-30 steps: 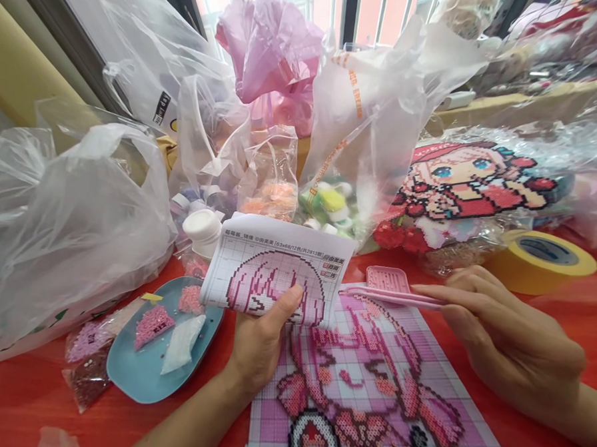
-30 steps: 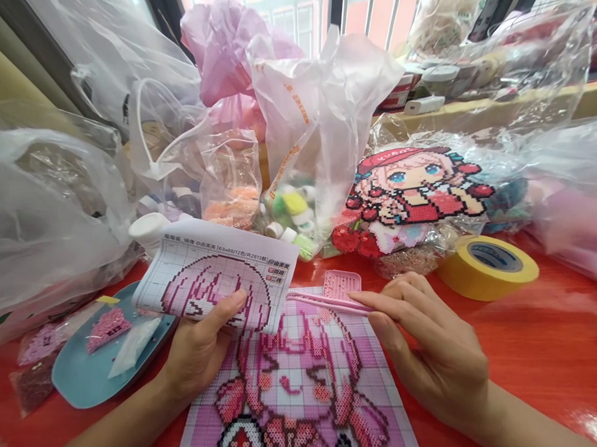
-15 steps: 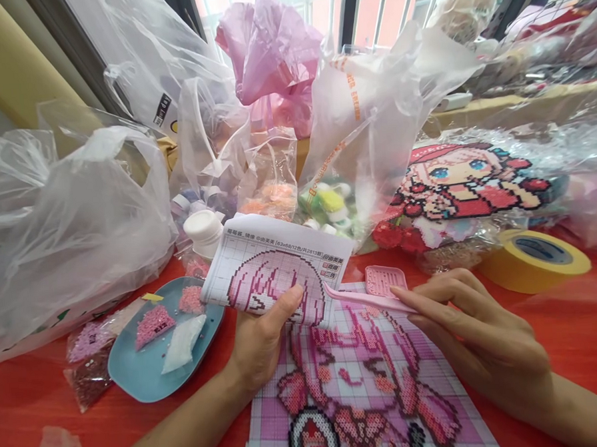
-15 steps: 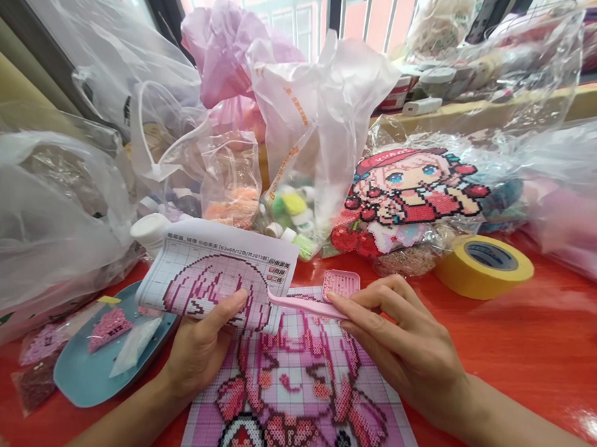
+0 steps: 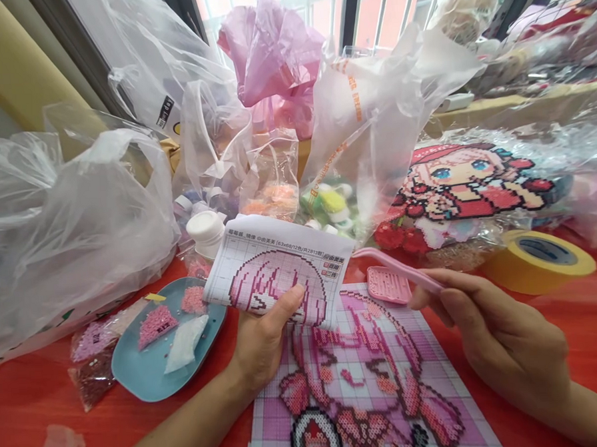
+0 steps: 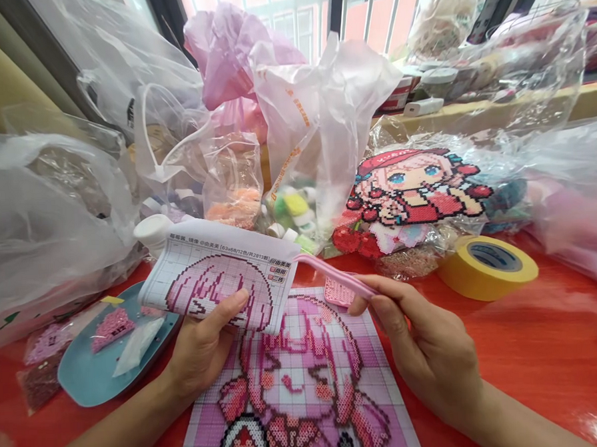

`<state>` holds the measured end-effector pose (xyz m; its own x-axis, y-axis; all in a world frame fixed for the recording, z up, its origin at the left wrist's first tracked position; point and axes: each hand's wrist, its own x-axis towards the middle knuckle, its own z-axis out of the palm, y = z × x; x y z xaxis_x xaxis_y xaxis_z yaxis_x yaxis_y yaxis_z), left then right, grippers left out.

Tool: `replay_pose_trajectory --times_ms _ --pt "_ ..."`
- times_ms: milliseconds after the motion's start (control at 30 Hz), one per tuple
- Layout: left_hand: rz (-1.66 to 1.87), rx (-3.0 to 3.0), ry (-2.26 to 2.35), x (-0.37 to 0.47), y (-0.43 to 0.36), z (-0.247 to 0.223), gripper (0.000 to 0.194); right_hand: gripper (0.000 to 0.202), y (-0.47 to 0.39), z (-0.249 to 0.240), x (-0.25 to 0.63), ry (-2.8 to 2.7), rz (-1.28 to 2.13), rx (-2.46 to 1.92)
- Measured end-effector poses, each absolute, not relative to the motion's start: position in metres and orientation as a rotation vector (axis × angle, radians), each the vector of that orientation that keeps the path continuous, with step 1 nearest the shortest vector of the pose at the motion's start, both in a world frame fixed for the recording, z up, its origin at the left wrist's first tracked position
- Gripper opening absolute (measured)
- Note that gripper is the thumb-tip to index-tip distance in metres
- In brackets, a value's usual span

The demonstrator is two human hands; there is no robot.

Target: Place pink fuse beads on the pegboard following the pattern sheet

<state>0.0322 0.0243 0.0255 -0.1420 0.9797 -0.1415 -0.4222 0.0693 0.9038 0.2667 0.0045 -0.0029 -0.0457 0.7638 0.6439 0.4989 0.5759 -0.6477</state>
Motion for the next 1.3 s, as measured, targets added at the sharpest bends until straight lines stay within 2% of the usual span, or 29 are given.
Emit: replay_pose_trajectory --times_ms 167,333,567,700,900,1133,1300 --pt "1.416 0.737 1.054 0.031 0.023 0.026 0.045 0.043 0.005 -0.01 0.265 -1.593 0.492 -0.968" --pt "1.419 0.737 1.049 0.032 0.023 0.027 0.044 0.031 0.008 0.0 0.27 -1.784 0.313 -0.915" --pt "1.438 0.726 1.052 0.032 0.024 0.025 0.047 0.034 0.008 0.013 0.273 -1.892 0.117 -0.989" --pt "1.428 0.733 1.012 0.032 0.023 0.026 0.05 0.032 0.017 0.017 0.264 -1.903 0.186 -1.035" --pt "1.414 0.73 0.985 0.033 0.023 0.025 0.052 0.057 0.038 0.028 0.236 -1.829 0.443 -1.105" --pt "1.385 0.752 0.932 0.034 0.023 0.029 0.059 0.04 0.055 0.035 0.213 -1.732 0.637 -1.124" --pt "1.415 0.7 0.849 0.032 0.024 0.031 0.055 0.034 0.058 0.042 0.209 -1.72 0.592 -1.048"
